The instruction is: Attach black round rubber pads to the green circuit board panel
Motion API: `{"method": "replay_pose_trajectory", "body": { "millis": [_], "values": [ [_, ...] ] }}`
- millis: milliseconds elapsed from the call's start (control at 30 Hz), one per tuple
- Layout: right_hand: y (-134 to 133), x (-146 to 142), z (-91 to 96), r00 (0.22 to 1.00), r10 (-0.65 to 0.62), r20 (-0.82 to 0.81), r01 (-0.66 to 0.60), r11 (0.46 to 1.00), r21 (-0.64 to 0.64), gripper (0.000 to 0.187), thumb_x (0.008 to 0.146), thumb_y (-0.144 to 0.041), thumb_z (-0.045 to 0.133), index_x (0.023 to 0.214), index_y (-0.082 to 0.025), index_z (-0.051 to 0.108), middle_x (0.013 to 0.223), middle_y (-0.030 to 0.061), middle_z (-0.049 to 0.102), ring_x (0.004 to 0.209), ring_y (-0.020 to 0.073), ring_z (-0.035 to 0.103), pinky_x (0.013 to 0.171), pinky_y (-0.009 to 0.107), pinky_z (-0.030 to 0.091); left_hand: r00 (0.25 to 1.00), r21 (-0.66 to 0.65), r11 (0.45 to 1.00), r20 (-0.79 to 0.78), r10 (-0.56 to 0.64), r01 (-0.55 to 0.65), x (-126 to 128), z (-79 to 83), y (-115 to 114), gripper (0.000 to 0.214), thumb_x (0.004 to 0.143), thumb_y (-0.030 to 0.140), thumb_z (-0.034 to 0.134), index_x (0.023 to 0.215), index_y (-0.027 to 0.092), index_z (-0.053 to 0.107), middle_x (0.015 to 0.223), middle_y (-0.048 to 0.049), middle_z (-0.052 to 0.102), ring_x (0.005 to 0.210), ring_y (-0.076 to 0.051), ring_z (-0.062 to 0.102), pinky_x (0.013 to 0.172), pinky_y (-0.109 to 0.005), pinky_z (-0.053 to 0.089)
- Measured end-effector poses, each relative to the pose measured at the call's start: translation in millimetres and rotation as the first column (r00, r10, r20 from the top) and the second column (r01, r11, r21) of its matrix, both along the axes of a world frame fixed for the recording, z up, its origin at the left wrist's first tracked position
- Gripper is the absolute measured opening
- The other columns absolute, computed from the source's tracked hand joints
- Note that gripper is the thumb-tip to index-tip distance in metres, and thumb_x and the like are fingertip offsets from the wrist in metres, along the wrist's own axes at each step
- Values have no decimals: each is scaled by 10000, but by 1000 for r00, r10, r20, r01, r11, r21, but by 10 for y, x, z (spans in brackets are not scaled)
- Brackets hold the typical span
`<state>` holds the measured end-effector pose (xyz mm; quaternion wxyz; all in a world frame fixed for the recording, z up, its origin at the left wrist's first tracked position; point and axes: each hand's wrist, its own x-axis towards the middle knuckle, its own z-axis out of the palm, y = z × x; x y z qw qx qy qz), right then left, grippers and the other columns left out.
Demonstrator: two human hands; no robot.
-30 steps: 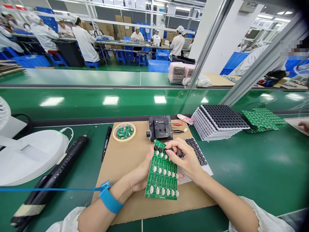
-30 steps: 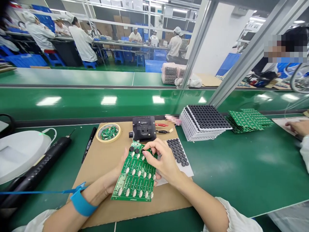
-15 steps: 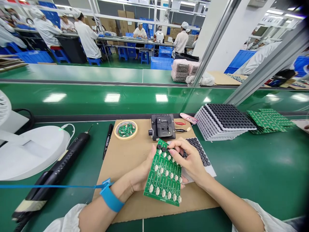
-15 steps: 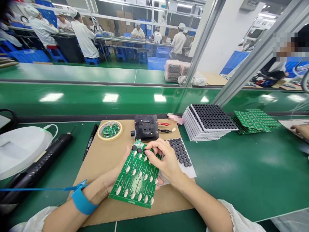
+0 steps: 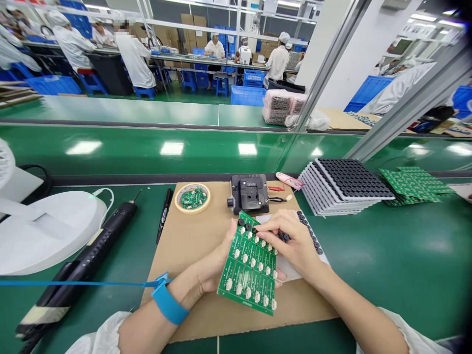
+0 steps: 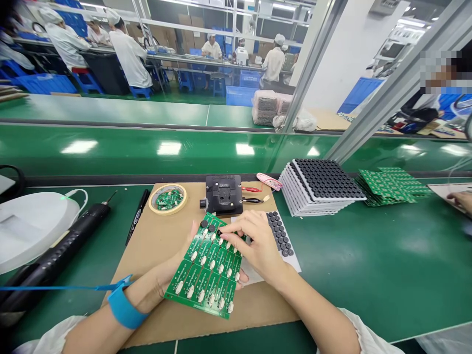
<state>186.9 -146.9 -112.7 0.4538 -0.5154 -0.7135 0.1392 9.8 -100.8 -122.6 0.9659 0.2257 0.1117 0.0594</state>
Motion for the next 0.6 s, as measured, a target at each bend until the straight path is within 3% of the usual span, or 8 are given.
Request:
{"method": "replay_pose_trajectory", "body": {
  "millis": [300,500,600],
  "values": [
    [26,67,46,967,-33,254,-20,979,201,99,928,-205,596,976,-249,671,782,-3,554,749,151,451,729,340,280,997,105,992,-49,-58,63,6,-17,14,1024,759,915,240,1268,80,543,1131,-207,648,1072,-407,599,1067,-619,261],
    [20,97,-3,919,-32,393,-47,980,191,375,926,-63,513,1168,-322,639,825,9,538,776,158,423,734,328,289,997,116,993,-78,-10,20,-12,44,48,981,799,883,229,1331,111,515,1170,-184,643,1161,-394,558,1079,-565,284],
    [30,146,31,926,-57,373,-4,987,159,361,948,-96,485,1175,-335,632,835,13,554,819,168,460,750,329,297,999,61,998,-37,7,-5,-22,-8,74,1038,785,895,223,1358,70,483,1176,-212,636,1169,-412,545,1083,-583,246]
  ]
}}
